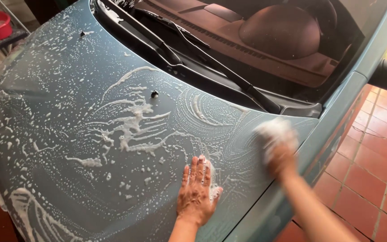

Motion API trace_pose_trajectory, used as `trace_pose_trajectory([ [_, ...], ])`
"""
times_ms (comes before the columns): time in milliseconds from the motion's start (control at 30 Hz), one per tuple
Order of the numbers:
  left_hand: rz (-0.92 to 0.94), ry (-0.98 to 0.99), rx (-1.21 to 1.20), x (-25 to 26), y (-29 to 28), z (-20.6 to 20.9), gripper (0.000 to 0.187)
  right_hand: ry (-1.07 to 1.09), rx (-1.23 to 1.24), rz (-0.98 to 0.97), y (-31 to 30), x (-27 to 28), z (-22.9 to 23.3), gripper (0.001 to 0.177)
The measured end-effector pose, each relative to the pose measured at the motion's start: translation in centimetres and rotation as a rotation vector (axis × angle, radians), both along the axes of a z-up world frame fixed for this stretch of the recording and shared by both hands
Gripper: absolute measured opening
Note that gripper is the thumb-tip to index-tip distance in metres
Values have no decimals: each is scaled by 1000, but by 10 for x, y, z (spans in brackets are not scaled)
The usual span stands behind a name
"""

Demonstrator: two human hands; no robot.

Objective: The person is scrubbing the car with a sponge and soapy water.

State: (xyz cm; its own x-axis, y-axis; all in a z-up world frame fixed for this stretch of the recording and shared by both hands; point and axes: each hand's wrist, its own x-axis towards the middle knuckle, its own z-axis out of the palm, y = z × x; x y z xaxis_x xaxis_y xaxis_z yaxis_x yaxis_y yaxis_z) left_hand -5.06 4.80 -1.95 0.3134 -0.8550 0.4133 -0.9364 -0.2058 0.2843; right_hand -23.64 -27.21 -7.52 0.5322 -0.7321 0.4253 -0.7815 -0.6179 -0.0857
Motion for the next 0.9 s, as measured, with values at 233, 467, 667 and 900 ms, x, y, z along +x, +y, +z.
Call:
trace_pose_trajectory([
  [233,7,-55,-2,-4,15,-5,73,-273,-96,694,195,-7,46,32],
  [467,24,259,-63,-2,31,-8,71,-79,-105,325,95,46,58,49],
  [667,186,263,-97,14,47,9,68,-267,-196,846,294,91,50,49],
  [900,145,268,-122,4,48,-11,74,-174,-143,691,205,57,76,46],
])
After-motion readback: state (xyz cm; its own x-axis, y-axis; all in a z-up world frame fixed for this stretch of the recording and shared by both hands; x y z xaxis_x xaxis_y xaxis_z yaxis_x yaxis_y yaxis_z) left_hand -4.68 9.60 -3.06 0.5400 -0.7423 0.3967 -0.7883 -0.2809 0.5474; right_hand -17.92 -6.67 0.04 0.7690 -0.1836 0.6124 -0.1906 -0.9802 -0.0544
